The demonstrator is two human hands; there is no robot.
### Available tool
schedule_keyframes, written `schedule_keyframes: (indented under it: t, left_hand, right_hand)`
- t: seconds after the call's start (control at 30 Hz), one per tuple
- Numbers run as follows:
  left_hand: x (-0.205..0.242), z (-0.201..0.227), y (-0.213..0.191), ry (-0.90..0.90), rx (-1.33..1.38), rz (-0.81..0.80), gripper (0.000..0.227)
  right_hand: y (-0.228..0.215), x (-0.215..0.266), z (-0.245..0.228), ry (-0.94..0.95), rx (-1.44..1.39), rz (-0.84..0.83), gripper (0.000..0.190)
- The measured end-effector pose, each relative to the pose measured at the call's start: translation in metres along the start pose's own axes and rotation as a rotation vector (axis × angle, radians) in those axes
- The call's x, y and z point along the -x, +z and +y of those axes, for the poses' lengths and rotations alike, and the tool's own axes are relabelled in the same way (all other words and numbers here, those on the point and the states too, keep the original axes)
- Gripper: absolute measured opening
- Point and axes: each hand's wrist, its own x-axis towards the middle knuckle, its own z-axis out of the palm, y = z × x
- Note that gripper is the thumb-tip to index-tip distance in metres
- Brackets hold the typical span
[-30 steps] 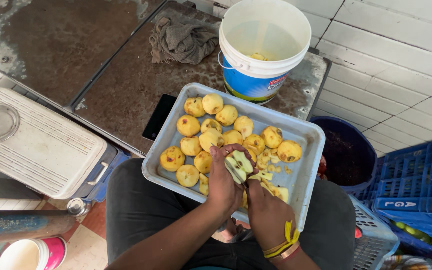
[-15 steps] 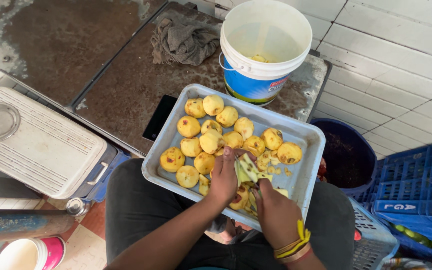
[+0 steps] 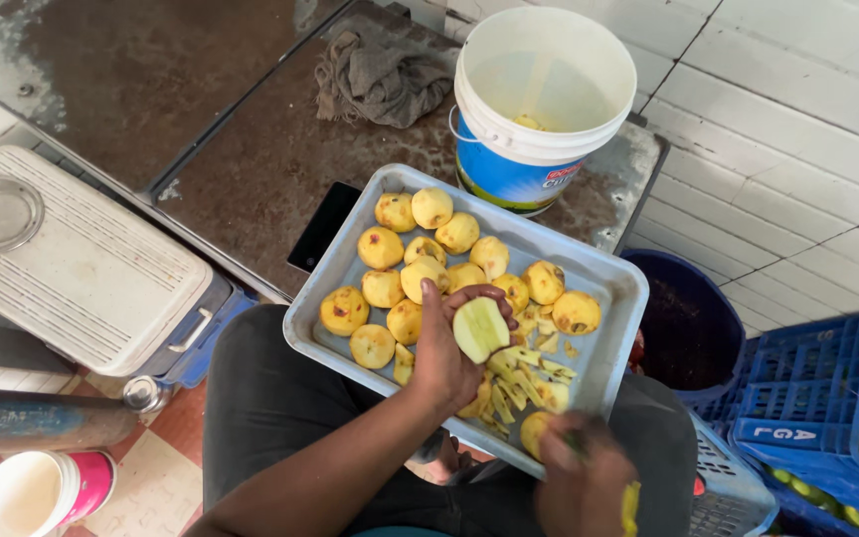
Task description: The person peels and cuts apples using a knife, placing the slices into a bucket.
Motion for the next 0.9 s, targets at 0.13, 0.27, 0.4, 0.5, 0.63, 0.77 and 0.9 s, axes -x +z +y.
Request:
schedule_keyframes:
  t: [0.13,0.27,0.4,0.5,0.63,0.77,0.9]
  left_hand:
    - [0.008,-0.01,0.004,-0.048,-0.017,0.037,0.063]
    - [0.013,0.008,-0.004,-0.177,-0.016,-0.147,0.041]
    - [0.005,-0.001,-0.001,-0.152,-0.025,0.025,0.038]
    - [0.003,-0.001,-0.013,0.135,-0.179,-0.195,0.038]
    - [0.008,-0.008,-0.014,0.427,-0.628,-0.21,0.036]
    - [0.015,-0.013,-0.009,0.374,-0.677,-0.259,0.034]
    - [0.023,-0.017,0.004,0.251,-0.501,-0.121,0.033]
  right_hand:
    - [0.033,-0.008,0.028,-0.13,0.304,-0.101,0.029]
    - [0.025,0.0,0.032,-0.129,-0.101,-0.202,0.026]
    - [-0.005,0.001,0.023,-0.117,-0.328,-0.287,0.019]
    - [-0.026,0.0,0.017,0.624,-0.722,-0.365,0.024]
    - [-0.041,-0.007,0.015,0.837,-0.778,-0.586,0.029]
    - [-0.024,0.001,0.02,0.795,-0.93,-0.78,0.023]
    - [-0.001,0.013,0.035,0.727,-1.026,-0.965,0.025]
